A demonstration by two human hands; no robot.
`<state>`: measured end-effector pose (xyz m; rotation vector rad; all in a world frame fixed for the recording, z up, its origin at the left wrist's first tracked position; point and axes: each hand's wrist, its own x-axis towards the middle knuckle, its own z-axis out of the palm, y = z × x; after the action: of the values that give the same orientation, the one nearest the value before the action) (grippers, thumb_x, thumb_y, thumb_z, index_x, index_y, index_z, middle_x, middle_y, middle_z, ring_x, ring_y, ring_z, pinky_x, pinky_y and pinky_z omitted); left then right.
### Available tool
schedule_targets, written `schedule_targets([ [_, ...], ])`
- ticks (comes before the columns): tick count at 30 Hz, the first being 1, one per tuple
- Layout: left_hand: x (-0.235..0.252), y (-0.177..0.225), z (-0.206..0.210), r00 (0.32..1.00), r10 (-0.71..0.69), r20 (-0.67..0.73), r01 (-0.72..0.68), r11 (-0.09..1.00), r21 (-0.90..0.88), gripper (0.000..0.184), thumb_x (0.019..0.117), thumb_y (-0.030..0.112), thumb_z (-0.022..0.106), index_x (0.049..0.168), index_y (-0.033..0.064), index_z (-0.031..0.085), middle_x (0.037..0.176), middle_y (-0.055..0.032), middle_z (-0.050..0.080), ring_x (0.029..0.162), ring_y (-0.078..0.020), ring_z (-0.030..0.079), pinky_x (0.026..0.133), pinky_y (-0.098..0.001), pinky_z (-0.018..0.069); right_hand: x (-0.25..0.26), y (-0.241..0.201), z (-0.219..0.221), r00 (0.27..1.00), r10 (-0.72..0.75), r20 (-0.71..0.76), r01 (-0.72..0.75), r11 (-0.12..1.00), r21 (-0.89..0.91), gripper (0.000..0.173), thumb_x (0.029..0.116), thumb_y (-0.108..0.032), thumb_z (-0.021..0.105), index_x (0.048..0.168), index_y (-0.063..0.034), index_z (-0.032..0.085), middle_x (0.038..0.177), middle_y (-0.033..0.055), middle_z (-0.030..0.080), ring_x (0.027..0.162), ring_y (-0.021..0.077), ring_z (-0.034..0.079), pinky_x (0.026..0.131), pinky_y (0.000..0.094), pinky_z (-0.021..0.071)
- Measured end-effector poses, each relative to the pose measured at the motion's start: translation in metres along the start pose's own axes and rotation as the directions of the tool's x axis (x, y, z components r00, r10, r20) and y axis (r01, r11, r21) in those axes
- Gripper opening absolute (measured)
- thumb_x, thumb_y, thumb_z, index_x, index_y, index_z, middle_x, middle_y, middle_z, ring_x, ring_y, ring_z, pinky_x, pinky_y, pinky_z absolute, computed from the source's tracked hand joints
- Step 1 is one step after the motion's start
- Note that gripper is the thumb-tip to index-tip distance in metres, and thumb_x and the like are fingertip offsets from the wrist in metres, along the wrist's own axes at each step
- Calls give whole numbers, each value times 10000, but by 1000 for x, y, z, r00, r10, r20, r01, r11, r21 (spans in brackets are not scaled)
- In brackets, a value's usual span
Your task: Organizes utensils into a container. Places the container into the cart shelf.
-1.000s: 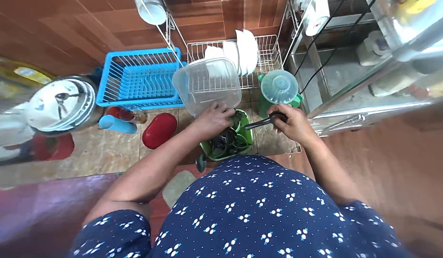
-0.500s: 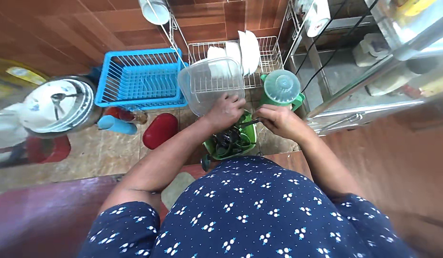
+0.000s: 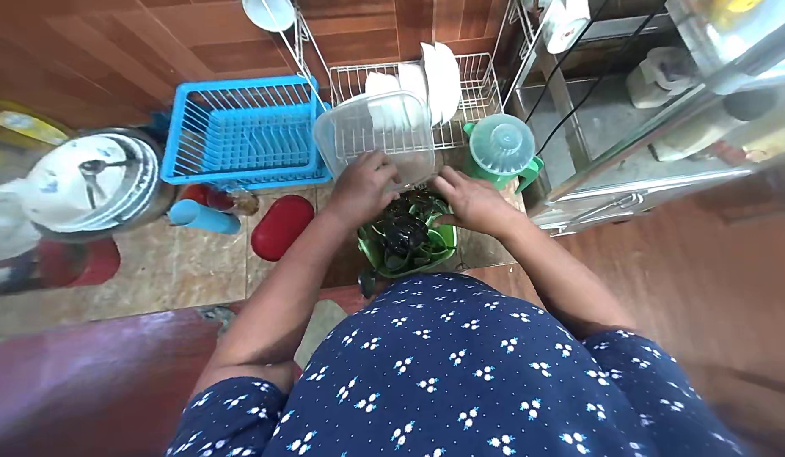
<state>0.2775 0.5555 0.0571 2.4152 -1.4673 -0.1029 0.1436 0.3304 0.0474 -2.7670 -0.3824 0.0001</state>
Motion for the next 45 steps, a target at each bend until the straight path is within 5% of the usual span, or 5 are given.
schedule_targets([
  [7,-38,47,34,975,219,-44,-223,967,-121,311,950,366,696,1128,114,737,1213,-115,676,1145,-317,626,971,-527,515,-74,3,22,965,157,212,-190,971,147,709,871,-713,642,1283,-137,668,829,99,719,734,316,705,687,622,575],
  [12,-45,55,84,919,376,115,-379,926,-1,247,912,336,742,1071,150,772,1245,-58,696,1241,-279,610,1131,-611,368,-77,-15,51,984,159,78,-160,987,3,237,958,-149,616,1161,-51,689,938,167,722,759,367,721,621,575,575],
  [19,-60,54,86,911,410,34,-410,912,-7,159,981,132,629,963,159,784,1164,-57,727,1254,-294,612,1181,-666,282,-82,-12,-38,938,-7,-346,-45,989,-142,295,979,-34,537,1241,-52,670,934,152,683,708,333,689,524,477,545],
  [32,-107,54,-21,978,-95,-185,25,937,-349,237,1014,190,625,1190,55,706,1212,-58,714,1127,-146,688,1023,-370,564,-3,-7,-2,998,-53,46,60,983,-172,579,1031,-110,548,1556,-325,434,1196,238,640,865,435,684,598,547,552],
  [45,-193,37,-52,786,-446,-427,337,889,-309,268,1009,209,604,1194,25,666,1142,-132,700,969,-178,692,912,-389,566,-31,-33,35,997,-78,14,78,997,23,147,985,-158,631,976,-27,698,910,163,707,706,348,707,589,537,583],
])
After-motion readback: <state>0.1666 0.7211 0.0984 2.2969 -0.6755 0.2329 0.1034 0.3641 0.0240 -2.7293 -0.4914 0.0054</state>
